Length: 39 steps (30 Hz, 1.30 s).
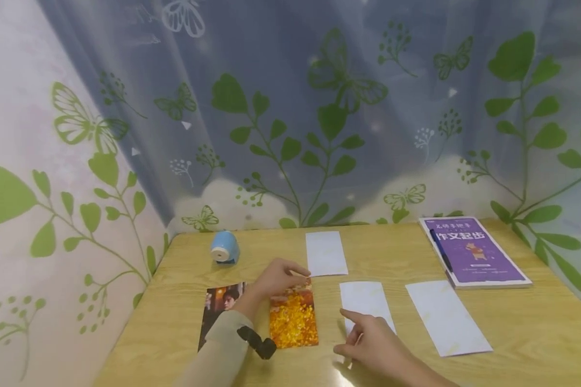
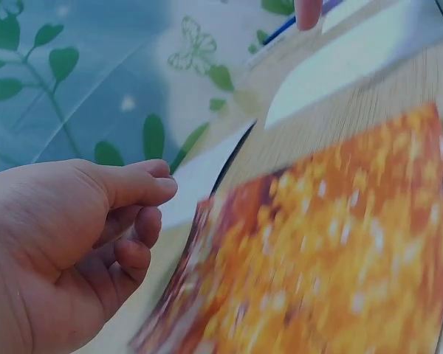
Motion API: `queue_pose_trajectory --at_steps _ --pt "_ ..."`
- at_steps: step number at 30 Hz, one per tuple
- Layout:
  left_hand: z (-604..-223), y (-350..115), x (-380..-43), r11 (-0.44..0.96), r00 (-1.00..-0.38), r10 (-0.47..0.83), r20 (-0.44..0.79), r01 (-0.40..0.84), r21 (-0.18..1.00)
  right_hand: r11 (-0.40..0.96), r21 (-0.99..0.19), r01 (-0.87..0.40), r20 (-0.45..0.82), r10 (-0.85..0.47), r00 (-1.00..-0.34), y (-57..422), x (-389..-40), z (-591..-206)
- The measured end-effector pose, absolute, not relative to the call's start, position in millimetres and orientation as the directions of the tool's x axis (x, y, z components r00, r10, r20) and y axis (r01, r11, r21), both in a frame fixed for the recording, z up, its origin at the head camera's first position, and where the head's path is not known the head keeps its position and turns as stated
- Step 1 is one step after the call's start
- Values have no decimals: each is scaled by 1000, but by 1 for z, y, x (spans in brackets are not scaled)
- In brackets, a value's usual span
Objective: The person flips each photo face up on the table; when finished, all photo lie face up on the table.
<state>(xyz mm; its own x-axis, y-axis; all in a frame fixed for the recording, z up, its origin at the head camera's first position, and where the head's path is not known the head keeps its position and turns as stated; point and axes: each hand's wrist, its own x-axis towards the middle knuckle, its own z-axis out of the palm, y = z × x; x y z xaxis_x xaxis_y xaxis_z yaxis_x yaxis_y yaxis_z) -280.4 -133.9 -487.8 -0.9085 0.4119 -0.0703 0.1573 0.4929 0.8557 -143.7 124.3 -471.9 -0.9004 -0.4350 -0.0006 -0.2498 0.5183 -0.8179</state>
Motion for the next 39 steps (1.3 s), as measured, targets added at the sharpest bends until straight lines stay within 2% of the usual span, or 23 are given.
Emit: queue_pose_trajectory --at_steps 6,16,27,34,39 --pt "-485 -96 -286 468 -876 472 -97 155 870 540 -799 -265 0 -440 -898 148 -142 -470" --pt "-482 -54 -289 457 -829 556 -61 244 855 610 -745 -271 12 -393 -919 162 -140 -479" --pt "-492 -38 -287 452 -838 528 -137 141 881 686 -674 -274 18 -356 -934 165 -139 -482" --pt "-487 -40 -286 527 -851 514 -111 210 824 731 -534 -425 154 -410 -899 164 -133 -484" --pt "-480 -47 -287 535 -864 496 -85 227 814 744 -385 -546 387 -407 -827 163 -127 -486"
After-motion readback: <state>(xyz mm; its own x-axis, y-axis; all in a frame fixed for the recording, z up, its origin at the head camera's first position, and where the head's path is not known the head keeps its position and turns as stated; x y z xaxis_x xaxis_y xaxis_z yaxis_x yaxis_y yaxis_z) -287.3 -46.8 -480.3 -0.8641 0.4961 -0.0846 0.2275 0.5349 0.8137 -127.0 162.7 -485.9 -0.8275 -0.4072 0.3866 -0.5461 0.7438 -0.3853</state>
